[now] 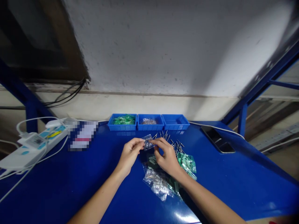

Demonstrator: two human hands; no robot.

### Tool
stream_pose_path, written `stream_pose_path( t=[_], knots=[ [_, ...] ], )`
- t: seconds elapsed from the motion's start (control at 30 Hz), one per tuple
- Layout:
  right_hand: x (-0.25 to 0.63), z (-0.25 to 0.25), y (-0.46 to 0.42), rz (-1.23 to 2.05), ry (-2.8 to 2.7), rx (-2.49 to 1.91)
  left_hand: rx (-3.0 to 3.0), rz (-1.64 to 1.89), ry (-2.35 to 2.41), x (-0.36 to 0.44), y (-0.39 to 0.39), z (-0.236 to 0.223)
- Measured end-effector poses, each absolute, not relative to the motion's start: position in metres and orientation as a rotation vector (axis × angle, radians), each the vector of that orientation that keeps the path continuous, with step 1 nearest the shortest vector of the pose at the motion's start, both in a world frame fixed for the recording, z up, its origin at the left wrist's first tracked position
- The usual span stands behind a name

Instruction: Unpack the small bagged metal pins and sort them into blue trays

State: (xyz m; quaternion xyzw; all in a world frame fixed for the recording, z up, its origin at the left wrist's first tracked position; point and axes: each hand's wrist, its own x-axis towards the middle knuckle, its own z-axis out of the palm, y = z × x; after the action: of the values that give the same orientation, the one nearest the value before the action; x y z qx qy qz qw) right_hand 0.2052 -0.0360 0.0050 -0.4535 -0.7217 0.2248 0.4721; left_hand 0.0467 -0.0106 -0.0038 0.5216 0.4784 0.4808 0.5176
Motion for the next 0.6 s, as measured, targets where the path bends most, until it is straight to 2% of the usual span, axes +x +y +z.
stream_pose_path(
  t=[0.23,0.37,0.47,0.6],
  knots=[
    [0.203,0.012,-0.032,0.985,-1.372,-1.274,1.915,1.343,1.214,0.046,-0.016,-0.003],
    [0.204,0.009,-0.029,1.109,-1.276,-1.295,2.234,1.318,1.132,0.049,-0.024,-0.001],
    [0.206,0.007,-0.028,0.943,-1.385,-1.289,2.165,1.239,1.132,0.050,-0.024,-0.001],
    [0.208,0.004,-0.031,0.507,-1.660,-1.227,1.646,1.128,1.146,0.049,-0.019,-0.003]
  ],
)
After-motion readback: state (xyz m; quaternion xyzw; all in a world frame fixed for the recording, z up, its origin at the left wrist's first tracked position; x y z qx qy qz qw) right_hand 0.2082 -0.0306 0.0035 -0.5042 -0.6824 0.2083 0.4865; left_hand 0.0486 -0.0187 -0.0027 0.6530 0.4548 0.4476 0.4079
